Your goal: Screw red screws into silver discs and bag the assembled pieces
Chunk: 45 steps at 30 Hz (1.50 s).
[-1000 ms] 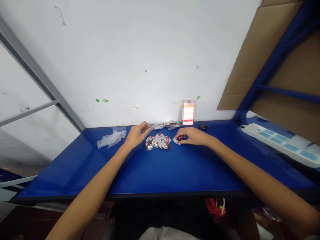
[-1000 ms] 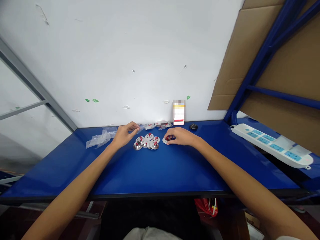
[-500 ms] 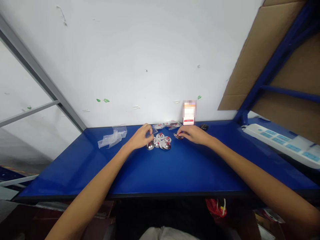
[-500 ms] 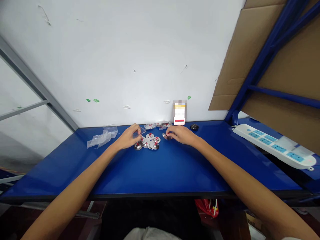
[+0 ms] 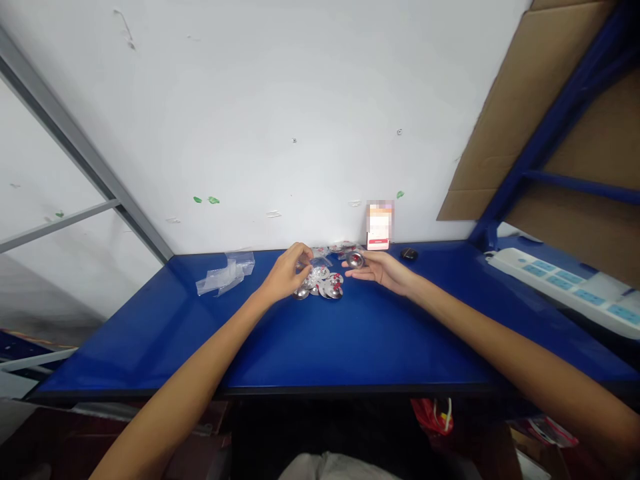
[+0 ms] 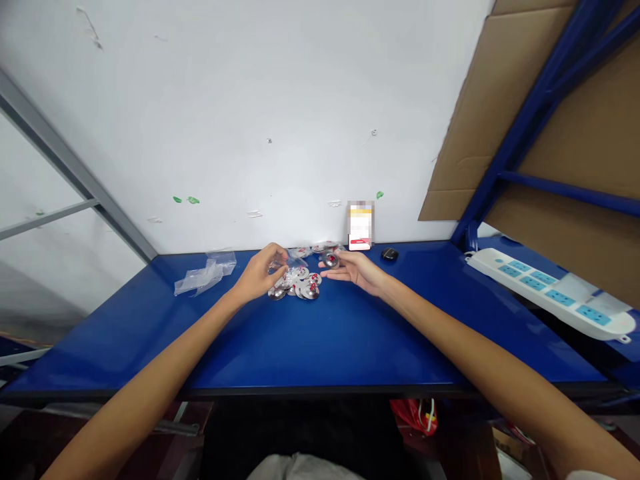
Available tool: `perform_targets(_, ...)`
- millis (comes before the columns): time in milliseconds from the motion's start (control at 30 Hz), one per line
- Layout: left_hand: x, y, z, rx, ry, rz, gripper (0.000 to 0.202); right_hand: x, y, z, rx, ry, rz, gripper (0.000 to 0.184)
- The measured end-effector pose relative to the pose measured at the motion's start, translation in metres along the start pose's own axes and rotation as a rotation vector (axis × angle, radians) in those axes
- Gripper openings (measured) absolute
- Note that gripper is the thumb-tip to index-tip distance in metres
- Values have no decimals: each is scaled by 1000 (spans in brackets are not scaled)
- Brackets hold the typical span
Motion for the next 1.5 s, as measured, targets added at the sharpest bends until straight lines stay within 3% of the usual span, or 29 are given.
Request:
perform_targets(67,0,1,-4,-68,-68,4,22,4,-1,6,34,31,-13,40)
perform_targets(200,3,0,-7,-172,-207,-9,43,9,-2,9,21,-91,-22,36)
perform_targets(400,15,-1,-6,-192,-279,-47,37,33,-8,-21,-243,-314,-24,42)
perform_targets(600,22,-3,2,-185,-311,-80,37,42,-27,-52,-476,-820,162,34)
perform_targets(800,23,-4,10,-172,-319,-103,39,40,-31,-56,-531,-1160,274,29)
perform_targets(1000,24,-5,15,-152,-305,-112,39,44,-28,-48,-474,-1068,208,28)
perform_targets(1133,26,-5,15,-161,-326,-125,40,49,-31,-48,-508,-1018,194,23)
perform_targets(1400,38,-7,19,-289,-610,-209,42,48,-33,-47,-497,-906,227,26)
perform_targets(1500,38,-7,22,-308,-642,-196,42,50,-35,-54,-553,-928,230,24)
Point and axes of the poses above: each hand's wrist, its own y-axis towards the middle knuckle, its own x-axis out of the palm, z = x × y, the point moved 8 cm from there along y, towards the middle knuckle, and after that the axes turned 7 degrees about -x, right-handed, at the moved point
